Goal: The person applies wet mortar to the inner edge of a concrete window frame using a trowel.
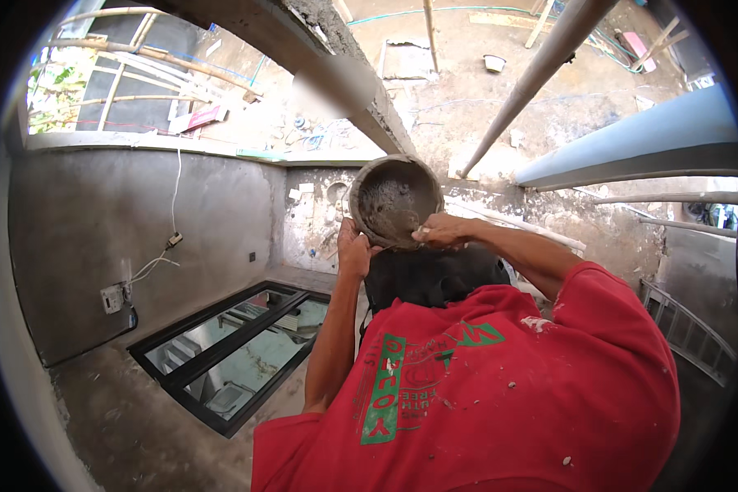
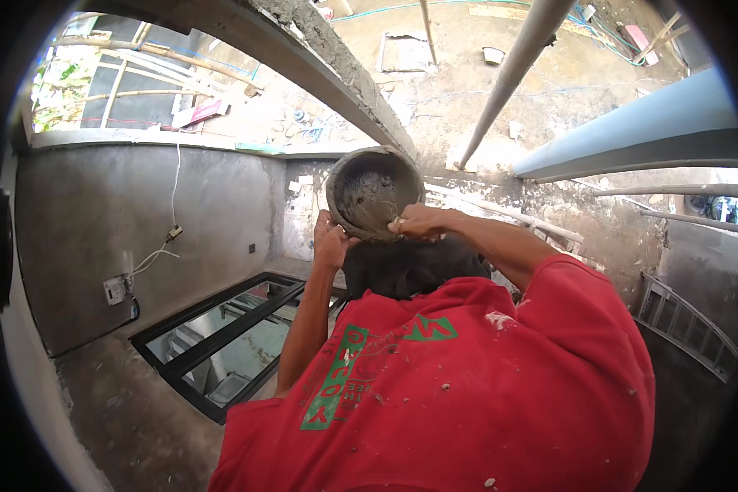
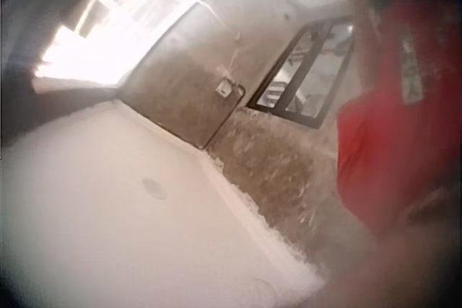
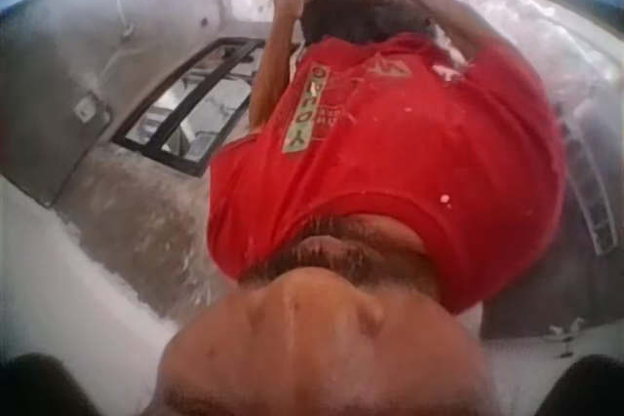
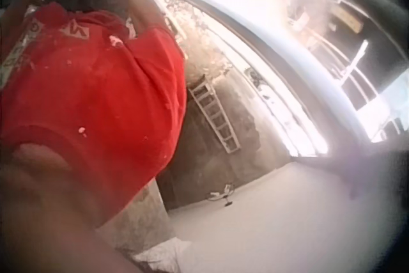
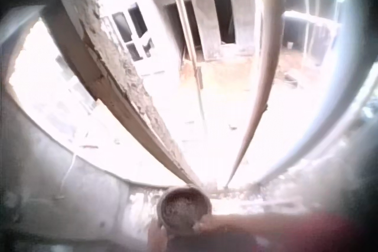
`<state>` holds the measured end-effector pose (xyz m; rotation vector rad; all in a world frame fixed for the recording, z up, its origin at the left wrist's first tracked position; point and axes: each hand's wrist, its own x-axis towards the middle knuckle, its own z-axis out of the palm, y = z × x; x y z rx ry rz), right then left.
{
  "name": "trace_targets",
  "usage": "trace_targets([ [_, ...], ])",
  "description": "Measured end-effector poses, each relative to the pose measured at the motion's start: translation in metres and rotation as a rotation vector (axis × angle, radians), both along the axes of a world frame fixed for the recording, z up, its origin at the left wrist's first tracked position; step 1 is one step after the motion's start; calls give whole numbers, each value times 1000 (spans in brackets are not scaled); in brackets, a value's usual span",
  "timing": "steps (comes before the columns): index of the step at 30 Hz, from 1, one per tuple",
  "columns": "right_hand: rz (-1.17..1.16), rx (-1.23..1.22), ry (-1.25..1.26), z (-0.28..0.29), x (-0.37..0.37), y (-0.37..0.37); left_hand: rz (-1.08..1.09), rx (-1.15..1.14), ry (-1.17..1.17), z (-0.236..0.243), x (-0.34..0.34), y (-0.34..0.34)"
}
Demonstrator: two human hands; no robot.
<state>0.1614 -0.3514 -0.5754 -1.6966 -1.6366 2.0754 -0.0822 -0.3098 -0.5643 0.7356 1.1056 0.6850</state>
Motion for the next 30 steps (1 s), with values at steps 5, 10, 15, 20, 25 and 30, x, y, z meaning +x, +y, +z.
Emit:
trace_targets([
  [5,-117,-277,288,21,35,11,187,-194,-124,-14,-8,5],
  [10,-183,-186,106,15,42,13,139,-303,-167,-34,-27,19],
  [15,-668,-92,525,34,50,16,115,-333,-42,-34,-36,16],
  [20,-1262,387,817,58,42,93,257,-456,5,-54,-75,13],
  [25,-1732,922,663,100,53,180,172,-444,8,-50,-99,-3],
  [30,-2181,1100,279,79,14,250,175,-464,47,-43,-96,-11],
])
